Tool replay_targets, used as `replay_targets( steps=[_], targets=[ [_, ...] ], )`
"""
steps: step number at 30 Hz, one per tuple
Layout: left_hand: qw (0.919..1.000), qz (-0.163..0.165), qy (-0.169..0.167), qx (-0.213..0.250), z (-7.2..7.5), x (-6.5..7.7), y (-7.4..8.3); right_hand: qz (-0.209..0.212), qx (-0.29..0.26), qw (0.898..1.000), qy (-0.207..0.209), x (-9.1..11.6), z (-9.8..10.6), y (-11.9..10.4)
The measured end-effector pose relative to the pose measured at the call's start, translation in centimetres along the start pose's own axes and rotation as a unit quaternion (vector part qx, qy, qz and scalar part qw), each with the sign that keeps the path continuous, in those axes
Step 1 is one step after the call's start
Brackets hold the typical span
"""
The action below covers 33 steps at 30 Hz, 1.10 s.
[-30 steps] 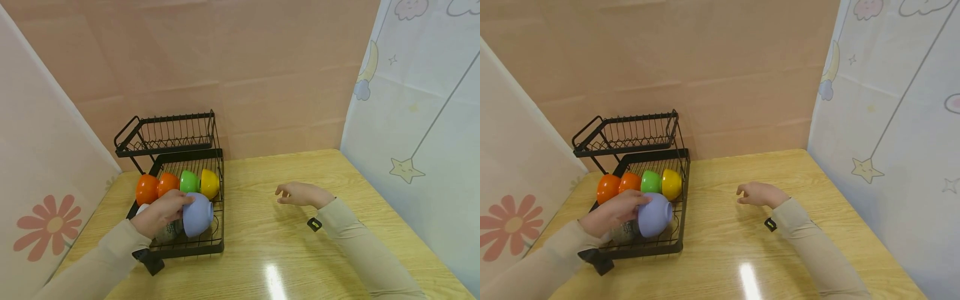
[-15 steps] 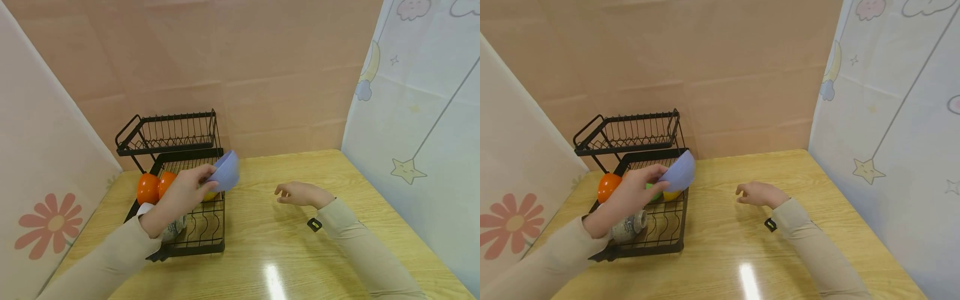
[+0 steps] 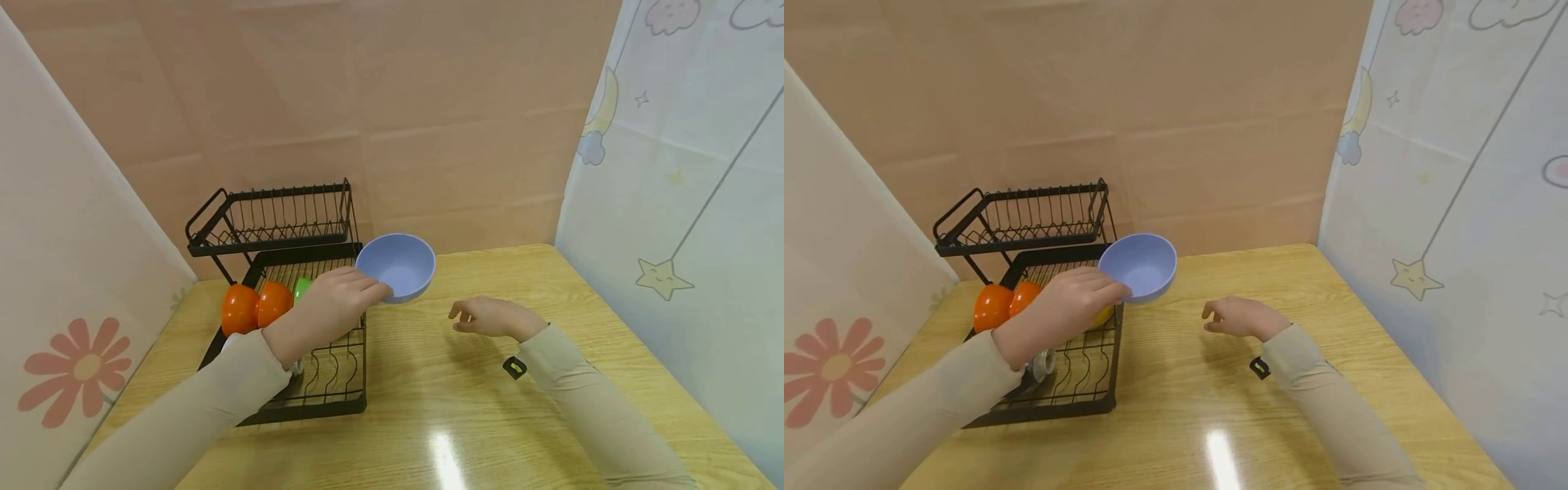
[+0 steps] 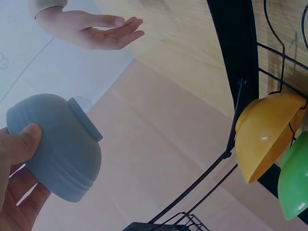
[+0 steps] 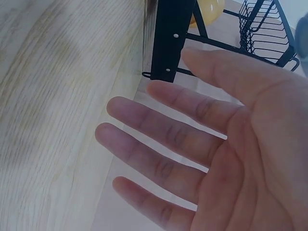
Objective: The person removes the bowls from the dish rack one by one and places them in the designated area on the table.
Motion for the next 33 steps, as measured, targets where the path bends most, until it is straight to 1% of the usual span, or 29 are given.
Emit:
replay_targets(
  steps=[4, 10, 14, 22, 33],
  targets=[
    [0.9999, 0.002, -0.009, 0.012, -1.1, 0.4, 0.0, -0.001, 0.001, 1.000, 0.002, 0.0, 0.1, 0.0],
    [0.9996, -0.007, -0.026, 0.007, -2.7, 1.2, 0.1, 0.003, 0.004, 1.000, 0.001, -0.1, 0.1, 0.0],
    [0.9992, -0.011, -0.036, 0.009, -3.6, 1.5, 0.2, 0.005, 0.002, 1.000, 0.000, -0.2, 0.0, 0.0],
    [0.9988, -0.008, -0.047, 0.011, -4.4, 1.8, 0.1, 0.005, 0.003, 1.000, -0.001, -0.3, 0.0, 0.1],
    [0.9985, 0.003, -0.053, 0.009, -5.0, 2.0, -0.3, 0.011, 0.000, 1.000, -0.001, -0.5, -0.3, 0.0]
  ],
)
Point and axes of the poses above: each hand's wrist, its own x-axis away from the middle knuckle, its own z-axis out of the back of the hand, y = z × x, the point moved 9 cm from there along -x, towards the middle knuckle, and after that the axes turned 11 degrees about y, right-handed, at the moved point
